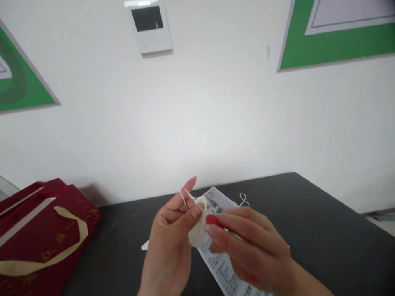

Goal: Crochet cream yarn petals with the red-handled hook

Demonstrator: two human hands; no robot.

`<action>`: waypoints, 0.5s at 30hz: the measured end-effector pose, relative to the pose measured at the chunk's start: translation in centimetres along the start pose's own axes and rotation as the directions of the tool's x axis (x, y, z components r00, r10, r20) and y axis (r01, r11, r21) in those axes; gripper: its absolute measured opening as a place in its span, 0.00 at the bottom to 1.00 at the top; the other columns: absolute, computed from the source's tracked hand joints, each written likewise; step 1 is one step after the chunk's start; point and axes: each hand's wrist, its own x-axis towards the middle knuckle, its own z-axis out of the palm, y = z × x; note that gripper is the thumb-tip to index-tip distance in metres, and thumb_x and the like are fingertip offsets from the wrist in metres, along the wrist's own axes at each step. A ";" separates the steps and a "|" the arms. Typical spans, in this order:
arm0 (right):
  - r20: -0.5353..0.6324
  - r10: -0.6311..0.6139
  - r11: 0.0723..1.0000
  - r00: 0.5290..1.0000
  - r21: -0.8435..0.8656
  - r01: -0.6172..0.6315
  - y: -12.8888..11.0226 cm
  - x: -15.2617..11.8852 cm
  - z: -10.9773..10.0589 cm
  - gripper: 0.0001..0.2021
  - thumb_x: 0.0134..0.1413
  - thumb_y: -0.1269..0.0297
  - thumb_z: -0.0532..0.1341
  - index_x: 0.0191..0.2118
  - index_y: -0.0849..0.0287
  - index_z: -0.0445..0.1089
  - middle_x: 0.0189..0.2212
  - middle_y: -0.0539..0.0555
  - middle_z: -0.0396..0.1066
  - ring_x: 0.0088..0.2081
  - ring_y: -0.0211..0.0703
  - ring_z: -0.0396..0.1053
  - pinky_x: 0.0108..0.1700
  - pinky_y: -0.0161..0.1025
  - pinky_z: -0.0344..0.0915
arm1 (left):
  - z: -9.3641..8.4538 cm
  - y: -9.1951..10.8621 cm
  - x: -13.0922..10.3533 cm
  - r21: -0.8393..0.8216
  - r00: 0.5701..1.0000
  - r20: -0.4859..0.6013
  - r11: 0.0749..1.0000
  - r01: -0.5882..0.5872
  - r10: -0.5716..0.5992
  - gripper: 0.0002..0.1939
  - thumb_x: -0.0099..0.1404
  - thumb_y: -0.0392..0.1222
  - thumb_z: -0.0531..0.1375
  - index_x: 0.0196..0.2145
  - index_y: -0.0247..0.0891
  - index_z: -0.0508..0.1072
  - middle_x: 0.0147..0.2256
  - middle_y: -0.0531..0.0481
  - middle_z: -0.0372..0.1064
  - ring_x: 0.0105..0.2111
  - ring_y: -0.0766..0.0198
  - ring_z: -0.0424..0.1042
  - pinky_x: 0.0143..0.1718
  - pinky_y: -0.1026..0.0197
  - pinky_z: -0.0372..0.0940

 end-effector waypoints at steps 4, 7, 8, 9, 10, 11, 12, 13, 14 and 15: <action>-0.076 0.381 0.807 0.922 0.513 -0.291 1.3 0.0 0.4 0.13 0.57 0.76 0.62 0.46 0.57 0.77 0.33 0.56 0.77 0.30 0.41 0.74 0.29 0.37 0.71 | -0.5 0.6 -0.1 -0.003 0.996 0.060 0.998 0.062 -0.062 0.24 0.51 0.26 0.71 0.47 0.36 0.80 0.25 0.50 0.76 0.24 0.69 0.74 0.29 0.70 0.69; 0.026 0.573 0.551 0.819 0.728 -0.408 1.6 0.1 0.6 0.07 0.59 0.70 0.64 0.41 0.56 0.79 0.31 0.53 0.75 0.26 0.37 0.72 0.26 0.34 0.69 | -1.0 0.9 -0.1 0.008 0.988 0.107 0.994 0.107 -0.107 0.24 0.50 0.26 0.71 0.46 0.35 0.80 0.27 0.49 0.79 0.26 0.67 0.76 0.31 0.69 0.70; 0.053 0.594 0.496 0.802 0.762 -0.417 1.5 0.1 0.6 0.07 0.59 0.69 0.63 0.41 0.56 0.79 0.30 0.53 0.75 0.26 0.36 0.71 0.26 0.33 0.69 | -1.2 1.0 -0.1 0.021 0.986 0.119 0.993 0.117 -0.118 0.24 0.50 0.26 0.71 0.46 0.35 0.80 0.28 0.49 0.79 0.26 0.68 0.76 0.31 0.70 0.70; 0.075 0.605 0.461 0.793 0.779 -0.425 1.5 0.1 0.5 0.07 0.60 0.68 0.63 0.41 0.56 0.79 0.30 0.52 0.74 0.26 0.36 0.71 0.26 0.33 0.69 | -1.3 1.1 -0.1 0.038 0.983 0.137 0.992 0.121 -0.125 0.24 0.50 0.26 0.71 0.46 0.34 0.80 0.28 0.50 0.79 0.26 0.68 0.76 0.31 0.70 0.70; 0.093 0.610 0.441 0.787 0.785 -0.435 1.4 0.2 0.3 0.07 0.60 0.68 0.63 0.41 0.57 0.79 0.29 0.52 0.74 0.26 0.36 0.70 0.26 0.33 0.68 | -1.4 1.2 -0.1 0.058 0.979 0.156 0.991 0.124 -0.131 0.23 0.51 0.26 0.71 0.46 0.34 0.80 0.28 0.51 0.79 0.26 0.69 0.76 0.32 0.71 0.69; 0.109 0.611 0.431 0.784 0.784 -0.446 1.4 0.3 0.0 0.07 0.60 0.67 0.64 0.41 0.57 0.79 0.29 0.52 0.74 0.26 0.36 0.70 0.26 0.33 0.68 | -1.4 1.3 -0.1 0.083 0.974 0.177 0.988 0.129 -0.142 0.23 0.51 0.26 0.71 0.46 0.35 0.81 0.28 0.51 0.79 0.27 0.69 0.76 0.32 0.71 0.69; 0.126 0.613 0.426 0.780 0.778 -0.461 1.3 0.3 -0.2 0.06 0.60 0.67 0.64 0.41 0.56 0.79 0.29 0.52 0.74 0.26 0.36 0.70 0.26 0.33 0.68 | -1.4 1.4 -0.2 0.109 0.967 0.205 0.985 0.134 -0.154 0.22 0.51 0.27 0.71 0.45 0.35 0.81 0.29 0.51 0.80 0.27 0.69 0.76 0.32 0.72 0.68; 0.140 0.615 0.425 0.776 0.770 -0.475 1.2 0.4 -0.5 0.06 0.60 0.66 0.64 0.41 0.56 0.79 0.28 0.52 0.74 0.26 0.36 0.70 0.26 0.34 0.68 | -1.5 1.5 -0.2 0.131 0.960 0.226 0.982 0.136 -0.163 0.21 0.51 0.27 0.71 0.44 0.36 0.81 0.29 0.51 0.80 0.28 0.69 0.76 0.32 0.72 0.68; 0.151 0.613 0.426 0.775 0.764 -0.485 1.1 0.6 -0.9 0.06 0.60 0.65 0.64 0.40 0.56 0.79 0.28 0.52 0.74 0.26 0.36 0.69 0.26 0.34 0.68 | -1.5 1.7 -0.2 0.155 0.954 0.243 0.978 0.138 -0.173 0.21 0.50 0.28 0.72 0.44 0.36 0.82 0.29 0.52 0.80 0.28 0.69 0.76 0.32 0.72 0.68; 0.157 0.611 0.428 0.776 0.759 -0.491 1.1 0.7 -1.2 0.06 0.60 0.65 0.64 0.40 0.56 0.79 0.28 0.52 0.74 0.26 0.37 0.69 0.26 0.34 0.67 | -1.6 1.8 -0.2 0.170 0.950 0.258 0.976 0.137 -0.178 0.21 0.50 0.28 0.72 0.43 0.36 0.82 0.28 0.52 0.79 0.27 0.70 0.75 0.32 0.72 0.67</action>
